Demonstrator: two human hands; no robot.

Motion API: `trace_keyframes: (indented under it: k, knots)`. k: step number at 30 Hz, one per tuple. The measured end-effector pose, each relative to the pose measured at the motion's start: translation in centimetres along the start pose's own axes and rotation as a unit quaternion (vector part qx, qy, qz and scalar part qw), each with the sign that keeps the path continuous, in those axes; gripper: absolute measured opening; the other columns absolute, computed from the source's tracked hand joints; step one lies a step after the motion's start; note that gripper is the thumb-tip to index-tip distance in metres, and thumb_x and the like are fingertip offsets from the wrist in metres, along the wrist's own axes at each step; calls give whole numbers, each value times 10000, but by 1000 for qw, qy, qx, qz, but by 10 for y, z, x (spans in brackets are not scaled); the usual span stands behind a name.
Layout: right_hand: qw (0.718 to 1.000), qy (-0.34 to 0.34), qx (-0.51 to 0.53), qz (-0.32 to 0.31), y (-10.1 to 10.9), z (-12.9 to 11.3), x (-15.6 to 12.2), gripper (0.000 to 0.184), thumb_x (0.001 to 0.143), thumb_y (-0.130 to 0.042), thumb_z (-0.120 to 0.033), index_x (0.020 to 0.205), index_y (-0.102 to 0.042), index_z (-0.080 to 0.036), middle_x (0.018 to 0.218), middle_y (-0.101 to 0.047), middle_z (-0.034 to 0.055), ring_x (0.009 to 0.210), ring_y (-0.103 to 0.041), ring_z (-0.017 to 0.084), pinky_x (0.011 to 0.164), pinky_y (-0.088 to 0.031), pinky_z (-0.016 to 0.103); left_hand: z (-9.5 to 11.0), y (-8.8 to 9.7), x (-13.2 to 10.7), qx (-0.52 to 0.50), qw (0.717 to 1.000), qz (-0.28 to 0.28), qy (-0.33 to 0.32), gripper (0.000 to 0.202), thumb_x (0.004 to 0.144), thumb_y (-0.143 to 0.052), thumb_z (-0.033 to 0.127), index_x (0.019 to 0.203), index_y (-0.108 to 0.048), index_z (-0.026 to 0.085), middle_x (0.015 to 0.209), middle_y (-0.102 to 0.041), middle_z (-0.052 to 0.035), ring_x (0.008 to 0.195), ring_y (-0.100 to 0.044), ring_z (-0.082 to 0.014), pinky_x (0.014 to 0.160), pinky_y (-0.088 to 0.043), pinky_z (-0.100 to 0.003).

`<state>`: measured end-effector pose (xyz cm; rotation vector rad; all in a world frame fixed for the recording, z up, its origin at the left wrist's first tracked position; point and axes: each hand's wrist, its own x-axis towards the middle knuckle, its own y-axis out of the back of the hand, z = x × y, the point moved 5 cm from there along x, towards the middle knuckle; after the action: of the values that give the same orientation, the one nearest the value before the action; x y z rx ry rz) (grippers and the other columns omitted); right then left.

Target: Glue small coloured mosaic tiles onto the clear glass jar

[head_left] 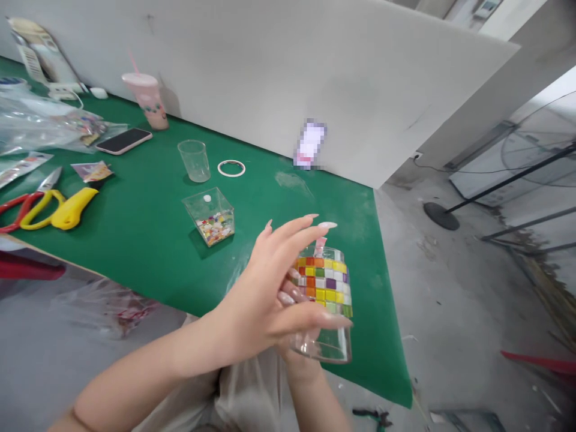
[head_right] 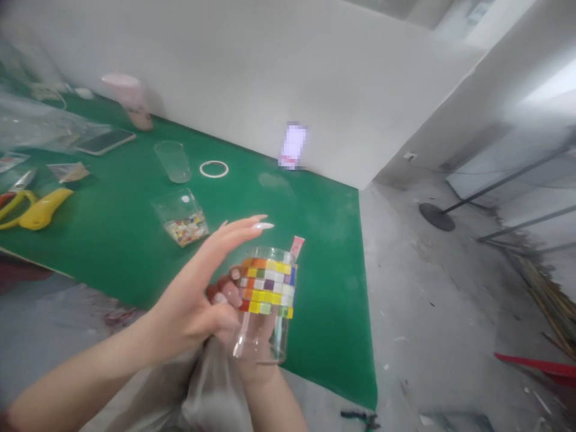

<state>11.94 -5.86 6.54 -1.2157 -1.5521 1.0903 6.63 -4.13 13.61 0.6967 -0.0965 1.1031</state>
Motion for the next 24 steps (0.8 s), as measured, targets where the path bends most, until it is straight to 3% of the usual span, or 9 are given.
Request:
trace_keyframes:
  k: [3,5,8,13,17,21,24]
  knots:
    - [989,-77,124,6,4,4,-12,167,825,-590,-367,897,-599,-217,670,-555,-76,655,-600,52,608,-513,162,-4,18,-10,-57,994,89,18,520,925,-270,603,1247,-503,267,1426,-475,-62,1358,-384,-251,1160,-231,-470]
    - [980,-100,174,5,4,9,-17,186,797,-628,-363,923,-580,-234,696,-568,-76,645,-586,54,561,-501,155,-9,25,-17,-80,989,122,28,514,933,-233,596,1194,-532,268,1368,-526,-50,1316,-435,-235,1136,-288,-438]
    - [980,-84,178,6,5,13,-19,237,777,-656,-353,974,-564,-256,668,-547,-78,578,-534,63,487,-455,154,-16,27,-27,-80,990,112,43,504,934,-244,593,1187,-533,266,1323,-559,-46,1274,-472,-228,1126,-297,-430]
    - [973,-75,217,-29,2,16,-21,266,792,-648,-304,1031,-537,-263,655,-540,-90,561,-514,43,530,-439,133,-28,33,-38,-46,988,126,81,523,950,-200,571,1202,-550,274,1275,-592,-25,1259,-482,-214,1098,-336,-387]
    - [974,-82,210,-30,-3,19,-21,289,761,-680,-325,1003,-545,-241,629,-514,-94,535,-492,46,521,-434,138,-29,38,-43,-28,989,124,78,511,955,-200,559,1183,-559,276,1261,-606,-19,1260,-482,-210,1133,-279,-393]
    - [982,-79,174,-8,-8,21,-21,201,777,-660,-304,934,-554,-235,557,-413,-107,463,-402,51,469,-390,134,-25,39,-47,-30,993,95,70,513,946,-207,571,1195,-548,280,1281,-596,-25,1283,-464,-212,1159,-233,-413]
    - [984,-71,162,-26,-14,21,-22,141,805,-628,-279,915,-548,-243,534,-344,-113,436,-333,55,454,-354,126,-23,39,-50,-29,994,81,67,498,951,-215,558,1184,-559,284,1304,-583,-23,1291,-461,-224,1168,-218,-434]
